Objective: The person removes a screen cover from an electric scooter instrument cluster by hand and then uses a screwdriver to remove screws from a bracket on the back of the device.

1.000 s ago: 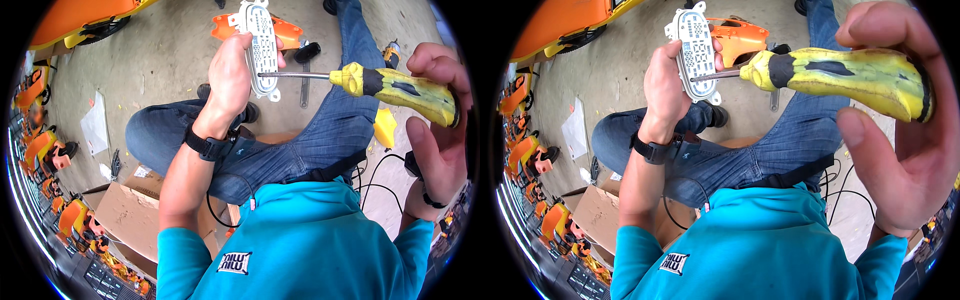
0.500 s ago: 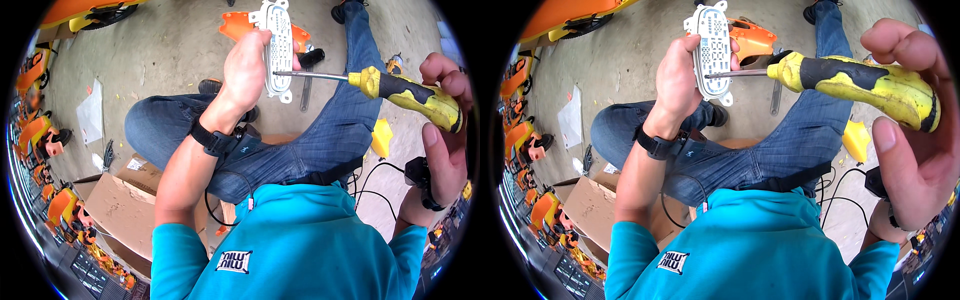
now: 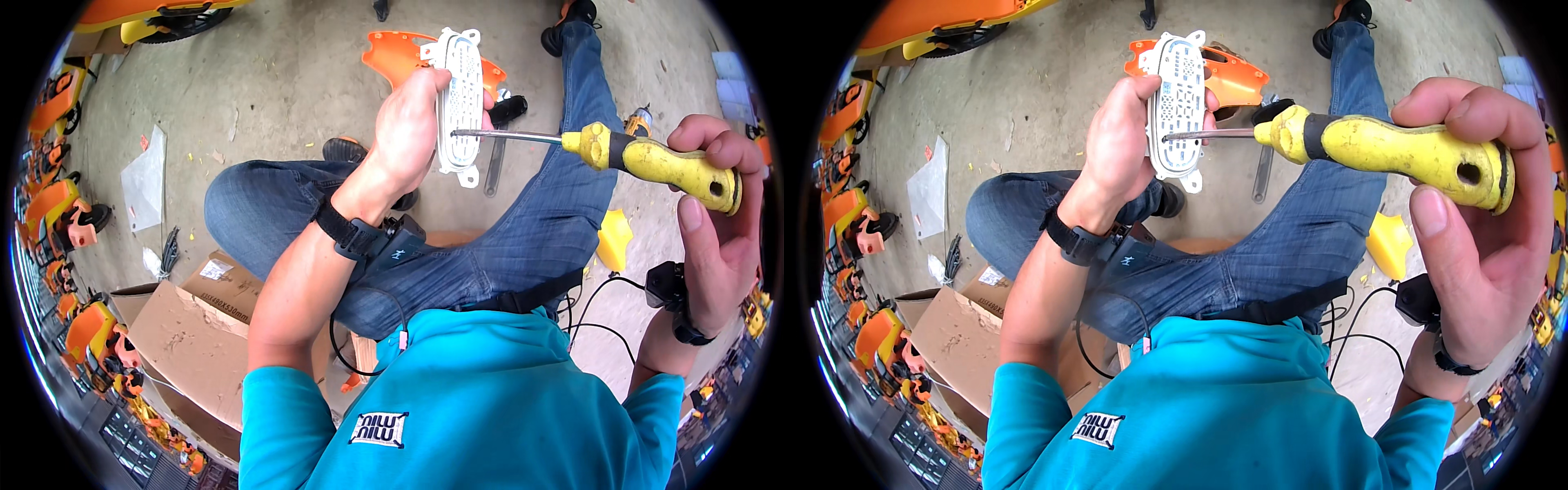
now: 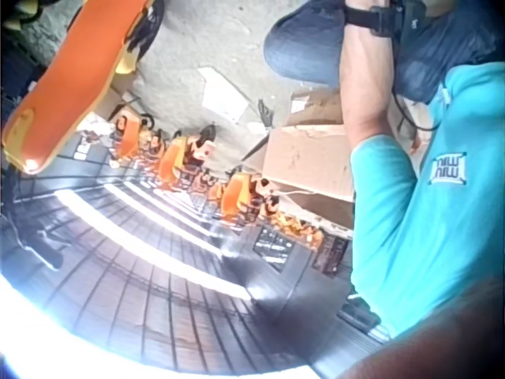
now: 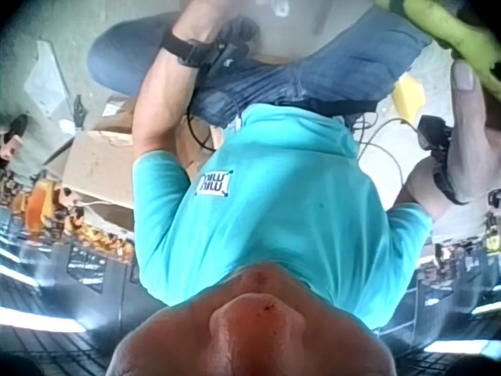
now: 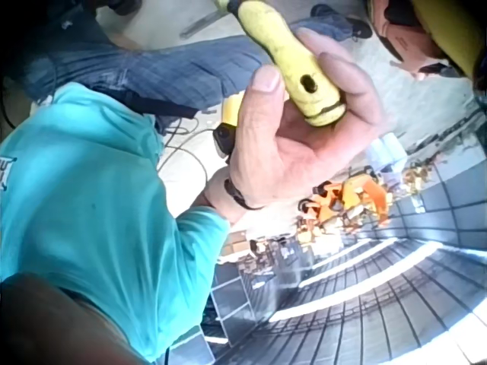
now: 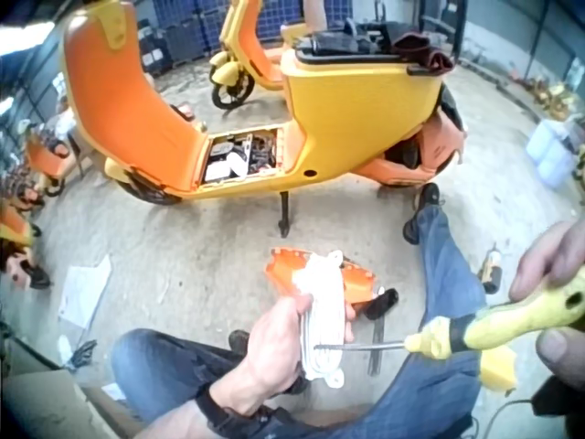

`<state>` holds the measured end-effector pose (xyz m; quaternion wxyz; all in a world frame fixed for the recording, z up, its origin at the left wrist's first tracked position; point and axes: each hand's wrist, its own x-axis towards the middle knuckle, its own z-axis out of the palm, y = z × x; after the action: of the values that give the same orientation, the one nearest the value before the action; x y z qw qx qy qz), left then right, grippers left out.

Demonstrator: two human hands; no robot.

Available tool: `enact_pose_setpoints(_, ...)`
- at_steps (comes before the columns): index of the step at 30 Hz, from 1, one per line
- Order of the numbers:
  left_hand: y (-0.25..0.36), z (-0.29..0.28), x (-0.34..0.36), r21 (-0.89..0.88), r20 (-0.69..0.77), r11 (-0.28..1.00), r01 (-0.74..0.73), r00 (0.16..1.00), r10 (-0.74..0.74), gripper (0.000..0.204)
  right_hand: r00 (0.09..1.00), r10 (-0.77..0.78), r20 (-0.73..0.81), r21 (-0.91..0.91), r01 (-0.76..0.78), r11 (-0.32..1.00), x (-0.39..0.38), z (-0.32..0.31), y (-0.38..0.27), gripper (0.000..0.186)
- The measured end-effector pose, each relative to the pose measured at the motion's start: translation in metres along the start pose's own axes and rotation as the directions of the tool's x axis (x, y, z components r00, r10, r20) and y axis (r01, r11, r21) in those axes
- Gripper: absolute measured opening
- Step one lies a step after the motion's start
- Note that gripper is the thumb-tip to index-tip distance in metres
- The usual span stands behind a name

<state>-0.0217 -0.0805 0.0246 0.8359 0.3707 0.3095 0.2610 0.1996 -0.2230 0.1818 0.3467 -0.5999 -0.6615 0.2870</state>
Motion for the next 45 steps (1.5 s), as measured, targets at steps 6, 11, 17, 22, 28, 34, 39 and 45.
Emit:
enact_pose_setpoints(6, 0.001, -0.002, 0.002, -0.136, 0.050, 0.990, 0.031, 0.998, -0.024, 0.047, 1.000, -0.017, 0.004, 0.025, 0.017, 1.000, 0.000, 0.000, 0.002, 0.034)
enact_pose_setpoints(11, 0.000, -0.004, 0.002, -0.174, 0.051, 0.984, 0.048, 0.998, -0.040, 0.047, 0.998, 0.005, -0.060, 0.011, -0.005, 1.000, -0.002, -0.008, 0.000, 0.033)
enact_pose_setpoints(17, 0.001, -0.003, 0.003, -0.060, 0.009, 0.996, -0.066, 0.998, 0.066, 0.047, 0.982, -0.019, -0.189, 0.373, 0.090, 0.924, 0.009, -0.034, 0.017, 0.032)
enact_pose_setpoints(22, -0.003, -0.013, 0.007, 0.076, -0.006, 0.986, -0.147, 0.989, 0.148, 0.047, 0.964, 0.099, -0.247, 0.284, -0.026, 0.959, 0.039, 0.074, 0.024, 0.017)
enact_pose_setpoints(28, 0.006, -0.003, 0.000, 0.048, -0.150, 0.976, -0.212, 0.965, 0.217, 0.041, 0.990, 0.017, -0.138, 0.070, -0.008, 0.998, 0.058, 0.133, 0.033, 0.014)
enact_pose_setpoints(34, 0.006, -0.002, -0.001, 0.078, -0.157, 0.963, -0.257, 0.951, 0.267, 0.039, 0.996, 0.029, -0.088, -0.036, -0.032, 0.999, 0.061, 0.138, 0.031, 0.013)
enact_pose_setpoints(39, 0.007, -0.005, -0.002, 0.183, -0.129, 0.951, -0.250, 0.953, 0.275, 0.039, 0.997, 0.031, -0.077, -0.074, -0.037, 0.997, 0.063, 0.140, 0.030, 0.012)
enact_pose_setpoints(45, 0.006, -0.004, -0.001, 0.223, -0.124, 0.945, -0.241, 0.954, 0.272, 0.040, 0.995, 0.061, -0.085, -0.042, -0.065, 0.997, 0.064, 0.141, 0.032, 0.011)
